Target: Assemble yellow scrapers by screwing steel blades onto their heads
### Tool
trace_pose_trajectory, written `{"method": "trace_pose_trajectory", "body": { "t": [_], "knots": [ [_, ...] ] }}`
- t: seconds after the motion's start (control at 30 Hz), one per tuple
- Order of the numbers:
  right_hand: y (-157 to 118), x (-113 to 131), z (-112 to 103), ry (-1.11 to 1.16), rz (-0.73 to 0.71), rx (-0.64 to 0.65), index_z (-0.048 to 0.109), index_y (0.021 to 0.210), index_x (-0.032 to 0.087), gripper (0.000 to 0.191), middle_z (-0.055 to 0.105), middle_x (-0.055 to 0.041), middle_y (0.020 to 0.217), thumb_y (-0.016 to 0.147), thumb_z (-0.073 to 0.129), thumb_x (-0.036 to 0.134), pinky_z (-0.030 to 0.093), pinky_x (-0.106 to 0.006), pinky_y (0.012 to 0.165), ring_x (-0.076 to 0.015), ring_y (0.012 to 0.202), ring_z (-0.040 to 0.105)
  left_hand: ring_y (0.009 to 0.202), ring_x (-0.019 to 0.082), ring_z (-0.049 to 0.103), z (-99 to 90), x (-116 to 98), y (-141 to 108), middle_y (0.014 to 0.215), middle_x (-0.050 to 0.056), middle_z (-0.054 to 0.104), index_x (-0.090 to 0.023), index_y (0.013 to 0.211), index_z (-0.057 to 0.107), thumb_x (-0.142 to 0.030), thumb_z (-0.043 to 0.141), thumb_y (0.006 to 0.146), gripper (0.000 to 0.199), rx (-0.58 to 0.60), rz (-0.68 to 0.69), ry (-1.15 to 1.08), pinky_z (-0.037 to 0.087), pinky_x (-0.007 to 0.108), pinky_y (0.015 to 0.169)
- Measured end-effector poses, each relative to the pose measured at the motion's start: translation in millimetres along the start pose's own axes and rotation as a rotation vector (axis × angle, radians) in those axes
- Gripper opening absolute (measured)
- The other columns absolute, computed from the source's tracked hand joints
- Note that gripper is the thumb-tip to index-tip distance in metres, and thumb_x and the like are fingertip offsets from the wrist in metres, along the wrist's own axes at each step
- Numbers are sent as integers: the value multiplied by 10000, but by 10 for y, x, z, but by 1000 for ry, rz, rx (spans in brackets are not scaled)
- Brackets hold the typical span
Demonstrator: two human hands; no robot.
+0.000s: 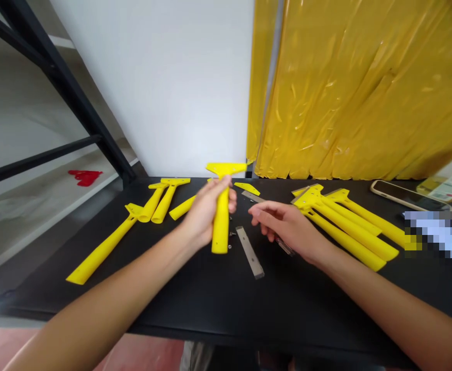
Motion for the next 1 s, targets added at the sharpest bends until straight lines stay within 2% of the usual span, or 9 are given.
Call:
{"method": "trace_pose_trajectory", "body": {
  "t": [0.07, 0.23, 0.3, 0.43, 0.6, 0.73, 0.8, 0.9, 1.0],
  "knots": [
    [53, -18, -39, -276, -89, 17, 747, 973, 218, 192, 726, -25, 877, 916, 654, 375, 501, -290, 647, -145, 712, 613, 491, 89, 525, -136, -154, 95, 692, -12, 630, -189, 938, 547, -287, 711, 890, 196, -9, 51, 42, 449, 213, 480],
    [383, -97, -62, -1014, -332, 91, 747, 1057, 243, 179, 729, -34, 1058, 937, 614, 247, 491, -318, 895, -205, 1031, 645, 509, 134, 605, -420, -293, 272, 856, 80, 708, -185, 839, 509, -186, 702, 813, 194, 11, -132, 232, 457, 243, 403],
    [533, -131, -103, -1075, -293, 18, 736, 1081, 201, 201, 714, -75, 1119, 948, 589, 231, 467, -345, 962, -237, 1094, 629, 445, 118, 543, -483, -322, 289, 771, 57, 666, -179, 841, 542, -193, 669, 815, 131, 48, -149, 280, 440, 251, 371],
    [681, -204, -219, -1148, -177, -108, 726, 1078, 103, 265, 689, -187, 1084, 952, 572, 278, 473, -432, 919, -331, 1063, 630, 375, 87, 412, -583, -413, 279, 639, -7, 535, -192, 828, 571, -267, 676, 832, 129, 125, -222, 403, 403, 249, 340],
    [660, -251, -276, -1158, -117, -91, 751, 982, 155, 211, 714, -143, 1009, 947, 549, 205, 486, -389, 851, -283, 964, 665, 409, 101, 438, -650, -463, 251, 627, -17, 490, -207, 839, 596, -401, 668, 885, 213, 188, -283, 549, 409, 246, 361],
    [532, -140, -264, -1120, -137, -35, 752, 1028, 181, 203, 718, -109, 1009, 939, 610, 294, 495, -369, 875, -255, 957, 665, 418, 108, 444, -628, -437, 218, 607, -17, 493, -211, 843, 607, -414, 667, 897, 218, 236, -299, 635, 430, 246, 375],
    [410, -61, -253, -1064, -216, 86, 722, 1167, 243, 303, 698, -73, 1121, 912, 671, 399, 481, -336, 953, -233, 1067, 638, 414, 103, 438, -626, -427, 213, 623, -10, 504, -211, 852, 619, -415, 671, 896, 216, 225, -286, 629, 426, 241, 373],
    [226, 4, -223, -894, -321, 465, 513, 1480, 261, 852, 562, -114, 1390, 756, 769, 629, 433, -394, 1071, -305, 1314, 492, 401, 92, 417, -639, -412, 218, 650, 8, 511, -205, 863, 651, -431, 663, 898, 229, 214, -246, 604, 396, 230, 355],
    [146, 6, -197, -904, -257, 549, 422, 1553, 196, 1148, 507, -174, 1391, 615, 798, 740, 424, -468, 1074, -383, 1328, 443, 391, 99, 417, -646, -392, 220, 636, 21, 506, -202, 841, 674, -446, 676, 886, 248, 225, -222, 592, 388, 234, 346]
  ]
}}
Point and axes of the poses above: each hand's wrist, its own y-axis towards the middle knuckle, its own z-axis out of the palm, x = y × z, the point moved 1 cm from there along y, towards the middle knuckle
